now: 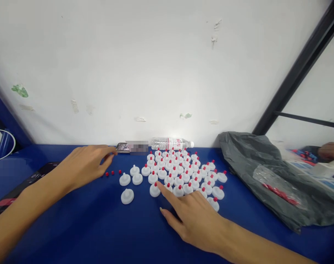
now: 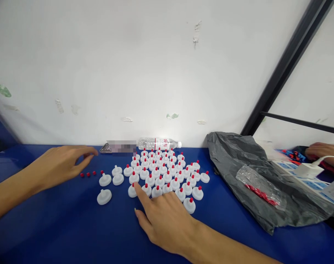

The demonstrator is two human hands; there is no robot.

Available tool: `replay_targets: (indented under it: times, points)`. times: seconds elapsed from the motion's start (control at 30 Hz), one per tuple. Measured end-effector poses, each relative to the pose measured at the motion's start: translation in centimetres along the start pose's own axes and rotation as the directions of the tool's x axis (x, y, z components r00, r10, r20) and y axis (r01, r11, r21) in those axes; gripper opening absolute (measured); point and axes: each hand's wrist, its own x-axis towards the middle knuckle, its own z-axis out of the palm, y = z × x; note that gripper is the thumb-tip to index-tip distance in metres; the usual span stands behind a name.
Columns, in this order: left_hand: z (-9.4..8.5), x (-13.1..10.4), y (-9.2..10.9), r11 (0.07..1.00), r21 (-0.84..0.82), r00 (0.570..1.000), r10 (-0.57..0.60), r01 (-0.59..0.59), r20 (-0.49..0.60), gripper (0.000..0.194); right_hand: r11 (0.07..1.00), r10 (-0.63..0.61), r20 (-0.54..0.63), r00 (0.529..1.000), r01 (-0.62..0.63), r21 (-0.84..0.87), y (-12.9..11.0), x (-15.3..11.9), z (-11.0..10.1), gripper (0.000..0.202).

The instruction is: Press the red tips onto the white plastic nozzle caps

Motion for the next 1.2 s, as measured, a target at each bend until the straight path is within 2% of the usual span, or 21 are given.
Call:
replay_targets:
  times: [0.13, 0.3, 0.43, 0.53, 0.67, 0.9, 1.1, 1.2]
  points:
    - [0.2, -0.8, 2.3, 0.987, -0.019, 0.985, 0.156, -0.158, -0.077, 0.043, 0.988, -0.059, 0.007, 0.998, 0.057, 0.145, -0.2, -0.1, -0.6, 0.054]
    - [0.9, -3.3, 6.2, 0.912, -0.098, 0.917, 0.398, -0.399, -0.035, 0.036, 0.956, -0.058, 0.042, 0.997, 0.043, 0.290, -0.5, -0.4, -1.2, 0.032]
    - [2.5, -5.3, 9.7, 0.808, -0.210, 0.827, 0.562, -0.550, -0.001, 0.028, 0.944, -0.026, 0.045, 0.999, 0.010, 0.329, -0.5, -0.5, -0.6, 0.036]
    - [3.4, -5.8, 11.3, 0.797, -0.235, 0.802, 0.589, -0.557, 0.097, 0.022, 0.936, 0.006, 0.083, 0.997, -0.035, 0.350, -0.4, -0.4, -0.2, 0.042]
    - [3.5, -5.6, 11.8, 0.801, -0.214, 0.792, 0.592, -0.558, 0.150, 0.028, 0.929, 0.043, 0.125, 0.991, -0.086, 0.361, -0.2, -0.2, -0.1, 0.047]
    - [3.4, -6.1, 11.6, 0.742, -0.319, 0.769, 0.636, -0.590, 0.059, 0.028, 0.913, -0.062, 0.134, 0.989, 0.002, 0.408, -0.4, -0.1, -0.4, 0.038]
    - [3.3, -6.1, 11.2, 0.701, -0.453, 0.787, 0.618, -0.550, 0.000, 0.036, 0.856, 0.052, 0.026, 0.998, -0.058, 0.513, -0.8, 0.2, -0.8, 0.024]
    - [2.7, -6.1, 11.1, 0.670, -0.549, 0.809, 0.588, -0.500, -0.018, 0.040, 0.841, 0.044, 0.024, 0.999, -0.050, 0.539, -1.0, 0.4, -1.3, 0.020]
